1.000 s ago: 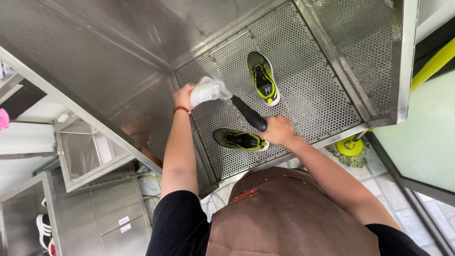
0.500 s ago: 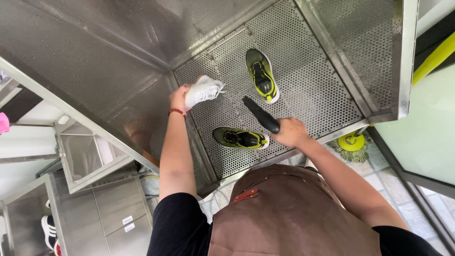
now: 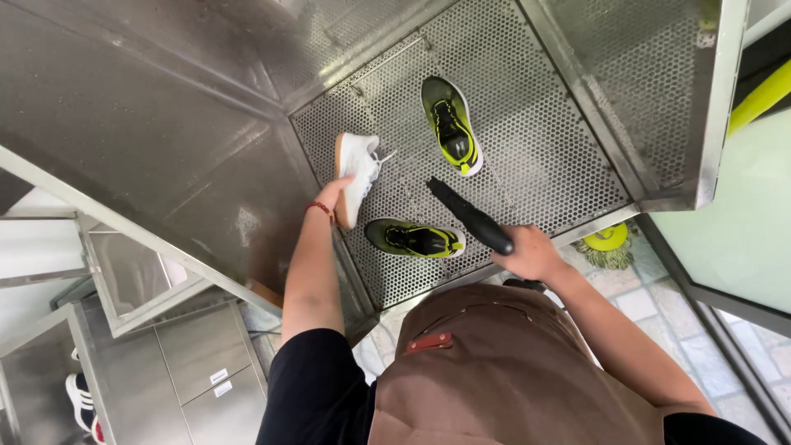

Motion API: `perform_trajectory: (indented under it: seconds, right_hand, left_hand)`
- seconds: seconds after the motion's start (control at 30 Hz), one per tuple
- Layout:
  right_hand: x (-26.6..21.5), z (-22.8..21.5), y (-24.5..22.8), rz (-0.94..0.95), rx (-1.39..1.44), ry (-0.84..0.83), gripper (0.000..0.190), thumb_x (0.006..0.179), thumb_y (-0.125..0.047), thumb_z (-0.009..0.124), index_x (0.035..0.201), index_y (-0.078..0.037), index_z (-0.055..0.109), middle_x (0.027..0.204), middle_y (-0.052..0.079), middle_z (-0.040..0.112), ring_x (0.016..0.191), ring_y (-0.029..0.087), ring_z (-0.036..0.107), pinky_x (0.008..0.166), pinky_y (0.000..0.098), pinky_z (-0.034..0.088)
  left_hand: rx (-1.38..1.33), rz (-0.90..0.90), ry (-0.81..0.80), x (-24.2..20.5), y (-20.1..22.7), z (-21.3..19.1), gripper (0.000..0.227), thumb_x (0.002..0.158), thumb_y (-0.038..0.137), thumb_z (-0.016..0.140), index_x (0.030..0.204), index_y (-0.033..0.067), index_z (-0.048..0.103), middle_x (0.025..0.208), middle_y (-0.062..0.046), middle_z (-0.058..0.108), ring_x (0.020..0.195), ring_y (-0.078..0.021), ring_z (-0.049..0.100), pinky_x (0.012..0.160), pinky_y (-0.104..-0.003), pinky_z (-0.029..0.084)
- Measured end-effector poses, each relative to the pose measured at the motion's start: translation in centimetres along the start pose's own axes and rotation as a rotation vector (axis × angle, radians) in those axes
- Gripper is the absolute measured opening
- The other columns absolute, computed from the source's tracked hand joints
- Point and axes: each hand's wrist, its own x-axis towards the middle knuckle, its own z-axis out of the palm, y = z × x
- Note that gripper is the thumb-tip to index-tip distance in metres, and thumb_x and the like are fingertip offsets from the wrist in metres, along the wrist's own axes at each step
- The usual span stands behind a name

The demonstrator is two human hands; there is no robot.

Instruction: Washing and rinsing several pairs of sneakers using a brush and a high-pressure water sprayer in a professional cleaning station.

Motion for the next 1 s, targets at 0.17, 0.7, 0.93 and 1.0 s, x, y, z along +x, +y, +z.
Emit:
perform_trajectory:
  seconds: [0.17,0.7,0.93,1.0]
  right_hand:
    - [1.3,0.2,1.2,0.021,0.016,0.058,0.045,0.066,-0.034,0.075,0.102,-0.007,0.075,0.082,0.022,0.074,0.082,0.042,0.071,0.079,0.0497,0.057]
    - [8.6,-3.2,-1.7,-0.149,0.751,0.104,0.022,0.070,-0.015,0.076,0.085,0.001,0.074,0.071,0.008,0.070,0.065,0.017,0.065,0.061,0.0342,0.052]
    - [9.7,-4.5,-3.1,-0.271,0.899,-0.074,0.013,0.072,-0.008,0.071,0.080,0.002,0.070,0.069,0.007,0.069,0.064,0.018,0.067,0.063,0.0329,0.053]
    - [9.7,-4.8,-3.3,-0.278,1.067,-0.108,0.014,0.070,-0.004,0.068,0.083,0.001,0.068,0.073,0.008,0.066,0.064,0.019,0.067,0.062,0.0340,0.054]
  left_hand:
    - [0.433,0.273,0.278,-4.6,7.2,1.3,0.082,0.068,0.039,0.088,0.140,0.0110,0.062,0.130,-0.011,0.071,0.115,-0.0237,0.067,0.101,-0.035,0.050]
    - [0.483,0.932,0.056,-14.7,22.4,2.5,0.073,0.074,0.008,0.086,0.143,0.0064,0.063,0.144,-0.011,0.053,0.133,-0.0220,0.056,0.115,-0.033,0.043]
    - [0.430,0.940,0.023,-16.0,22.2,2.9,0.068,0.075,0.004,0.084,0.140,0.0040,0.064,0.143,-0.010,0.057,0.131,-0.0197,0.058,0.114,-0.031,0.042]
    - [0.389,0.914,0.001,-16.5,22.2,2.8,0.068,0.075,0.001,0.082,0.140,0.0022,0.063,0.145,-0.010,0.058,0.133,-0.0189,0.057,0.115,-0.030,0.041]
